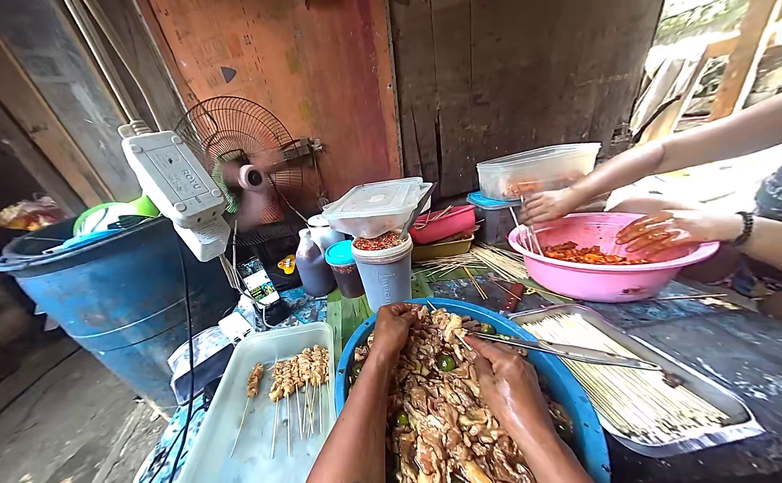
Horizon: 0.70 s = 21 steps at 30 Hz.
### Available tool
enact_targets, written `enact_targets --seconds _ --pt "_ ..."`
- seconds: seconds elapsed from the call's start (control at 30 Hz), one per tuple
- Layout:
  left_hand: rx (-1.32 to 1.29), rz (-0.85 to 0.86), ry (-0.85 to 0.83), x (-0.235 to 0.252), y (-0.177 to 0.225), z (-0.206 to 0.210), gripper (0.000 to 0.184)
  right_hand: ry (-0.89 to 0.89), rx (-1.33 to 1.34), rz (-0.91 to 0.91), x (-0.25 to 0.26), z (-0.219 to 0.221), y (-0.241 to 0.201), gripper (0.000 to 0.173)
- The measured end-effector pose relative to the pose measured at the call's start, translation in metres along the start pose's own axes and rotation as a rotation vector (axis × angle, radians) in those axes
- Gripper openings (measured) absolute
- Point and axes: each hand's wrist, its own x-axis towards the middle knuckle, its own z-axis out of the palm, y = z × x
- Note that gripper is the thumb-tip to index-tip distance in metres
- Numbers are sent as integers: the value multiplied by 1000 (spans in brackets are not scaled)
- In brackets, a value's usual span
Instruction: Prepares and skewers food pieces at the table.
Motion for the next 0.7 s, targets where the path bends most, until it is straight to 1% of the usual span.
enact_targets --seconds 0.07,0.17,0.2,0.27,0.33,0.43,0.57,0.7 --pt "6 7 30 -1 -1 1 16 -25 -32 -25 -3 2 0 33" --pt "-158 -13 45 2 1 0 15 -119 -207 90 2 -4 -4 35" --pt "-200 -15 51 2 1 0 14 -111 -217 116 3 -5 -3 35" --pt "-258 -9 43 1 -1 -1 14 -39 -147 79 3 -6 1 34" --pt "-268 8 30 -1 -2 0 14 -40 -83 10 0 -4 1 33" --pt "-157 58 18 -2 0 2 16 -74 -50 -40 -1 0 -3 33" --pt "147 185 9 -13 4 2 20 -93 -62 -16 1 1 -6 33" --pt "407 269 9 -16 14 2 21 -55 -17 -24 2 4 -7 33"
